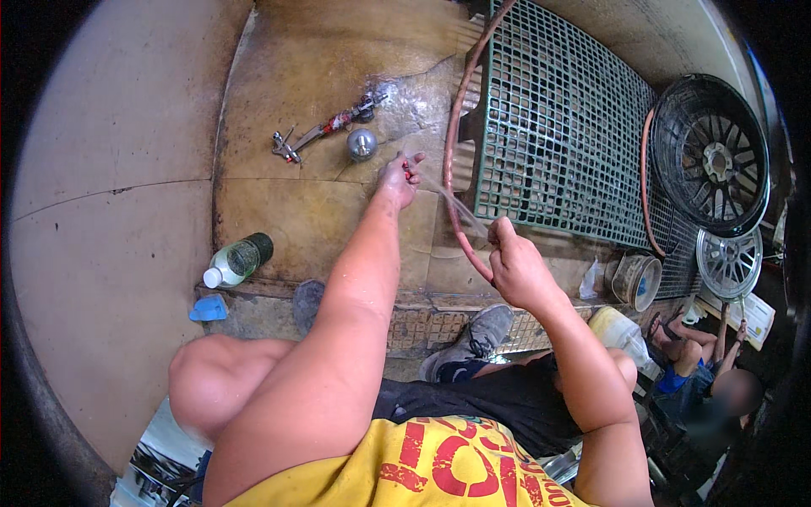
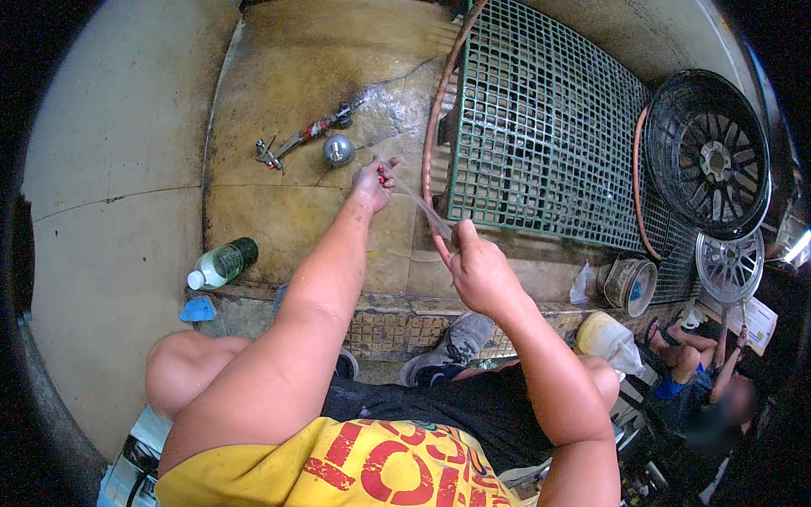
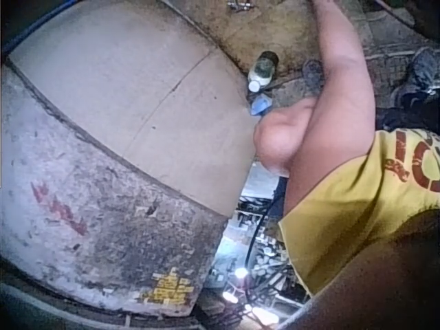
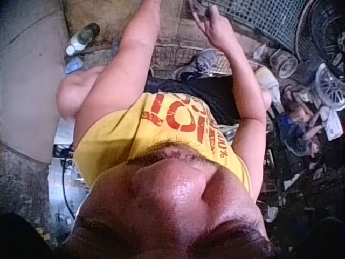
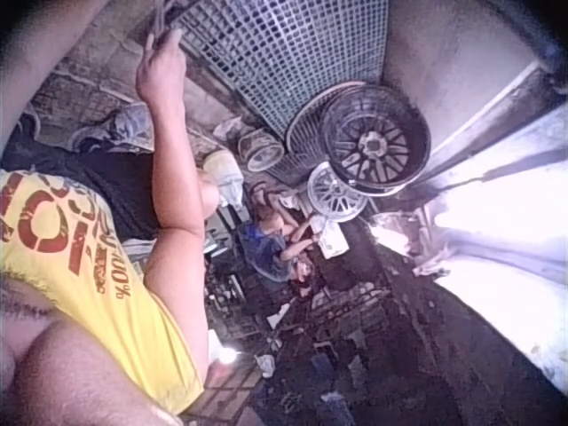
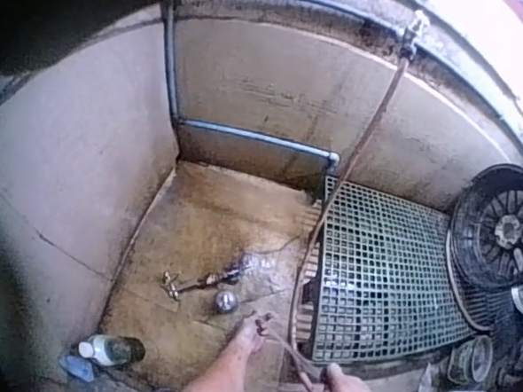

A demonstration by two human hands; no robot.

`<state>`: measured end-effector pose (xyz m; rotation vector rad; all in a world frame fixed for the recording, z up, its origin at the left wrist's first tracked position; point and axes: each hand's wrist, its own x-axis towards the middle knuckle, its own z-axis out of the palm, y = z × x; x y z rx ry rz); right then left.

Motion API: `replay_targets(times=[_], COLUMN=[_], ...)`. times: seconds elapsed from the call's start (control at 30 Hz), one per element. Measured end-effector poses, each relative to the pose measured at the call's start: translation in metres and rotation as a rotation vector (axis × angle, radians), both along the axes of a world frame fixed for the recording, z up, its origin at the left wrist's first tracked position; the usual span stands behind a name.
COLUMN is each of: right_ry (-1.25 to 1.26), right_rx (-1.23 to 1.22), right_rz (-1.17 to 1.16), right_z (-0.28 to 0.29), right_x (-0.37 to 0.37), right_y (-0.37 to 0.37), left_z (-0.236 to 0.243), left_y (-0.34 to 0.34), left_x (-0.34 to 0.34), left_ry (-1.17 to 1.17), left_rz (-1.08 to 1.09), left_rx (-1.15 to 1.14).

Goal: Cleaning an automotive spray gun component using water from a hose in a wash bay area.

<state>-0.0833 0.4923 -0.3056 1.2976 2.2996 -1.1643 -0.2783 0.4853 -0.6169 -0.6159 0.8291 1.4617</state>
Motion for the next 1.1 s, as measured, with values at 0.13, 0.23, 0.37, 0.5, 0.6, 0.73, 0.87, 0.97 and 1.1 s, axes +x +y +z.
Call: replay_targets(times=[0.13, 0.23, 0.37, 0.5, 0.6, 0.73, 0.87, 0.97, 1.1], right_ry=[-0.025, 0.002, -0.023, -0.006, -0.013, 0.007, -0.001, -0.027, 0.005], right_rx=[0.009, 0.021, 0.037, 0.025, 0.029, 0.036, 0.036, 0.028, 0.033], right_rz=[0.0, -0.001, -0.003, -0.02, 0.0, -0.008, -0.012, -0.014, 0.006], right_z=[-0.001, -0.002, -0.002, -0.004, -0.004, -0.002, -0.003, -0.001, -0.004], right_x=[0.001, 0.001, 0.001, 0.003, -0.001, 0.002, 0.003, 0.0, 0.004], right_y=[0.0, 0.0, 0.0, 0.001, -0.001, 0.001, 0.002, 0.004, 0.003], left_z=[0.005, 0.004, 0.001, -0.001, -0.001, 0.005, 0.005, 0.005, 0.002], left_y=[0.0, 0.0, -0.002, -0.001, -0.005, -0.002, -0.003, -0.003, -0.004], left_x=[0.001, -0.001, -0.005, -0.004, -0.006, -0.002, -0.003, -0.002, 0.0], left_ry=[0.003, 0.024, 0.032, 0.03, 0.009, 0.016, -0.005, -0.01, 0.045], left_rz=[0.004, -0.013, -0.095, -0.068, -0.037, -0.019, -0.011, 0.004, -0.02], left_rx=[0.031, 0.014, 0.075, 0.045, 0.052, 0.07, 0.108, 0.142, 0.124])
